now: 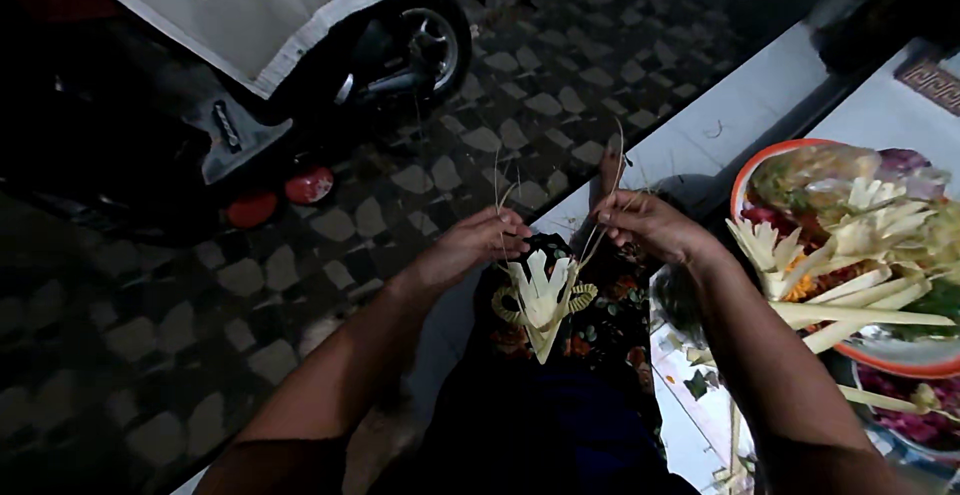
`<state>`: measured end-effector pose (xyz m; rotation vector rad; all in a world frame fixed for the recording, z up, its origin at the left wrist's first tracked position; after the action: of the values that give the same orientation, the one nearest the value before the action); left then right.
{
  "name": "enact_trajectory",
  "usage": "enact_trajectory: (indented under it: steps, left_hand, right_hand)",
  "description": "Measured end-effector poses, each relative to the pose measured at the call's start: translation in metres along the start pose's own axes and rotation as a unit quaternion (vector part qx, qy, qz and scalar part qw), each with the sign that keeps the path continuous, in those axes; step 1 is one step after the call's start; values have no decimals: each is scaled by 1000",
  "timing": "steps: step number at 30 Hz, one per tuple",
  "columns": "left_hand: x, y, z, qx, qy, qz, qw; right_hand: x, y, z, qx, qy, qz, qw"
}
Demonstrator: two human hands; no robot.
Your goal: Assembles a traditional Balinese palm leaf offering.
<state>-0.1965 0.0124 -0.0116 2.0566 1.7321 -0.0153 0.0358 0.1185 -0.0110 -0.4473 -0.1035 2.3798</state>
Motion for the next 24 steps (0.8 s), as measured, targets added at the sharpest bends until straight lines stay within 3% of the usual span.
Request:
enact_trajectory:
  steps: [8,10,12,15,18,24]
  left_hand:
    - [26,28,1,75,6,16,997]
    - [29,38,-1,123,6,27,992]
    - [31,48,-4,181,-1,36,983]
    - [30,59,-12,215,10,77,974]
    - [36,56,-5,209,29,81,974]
    - [31,53,-9,203,-51,85,974]
  right_hand:
    - [3,13,63,-170,-38,-9,985]
    - [4,24,80,-286,-86,-32,954]
    - [4,35,95,-412,-142,-58,898]
    - [6,50,109,-515,-208,-74,828]
    - [12,57,110,-531,-257,-63,805]
    - [14,50,82,-515,-264,-62,813]
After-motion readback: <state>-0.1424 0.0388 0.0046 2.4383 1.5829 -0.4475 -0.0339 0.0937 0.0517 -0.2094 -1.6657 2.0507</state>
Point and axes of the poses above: each hand's wrist, its own x-axis towards the middle knuckle, its own y-axis out of the palm, z = x × y, the point moved 7 cm from there along x, towards the middle knuckle, and after that the axes turned 10 degrees about -x, right-handed, at the moved point
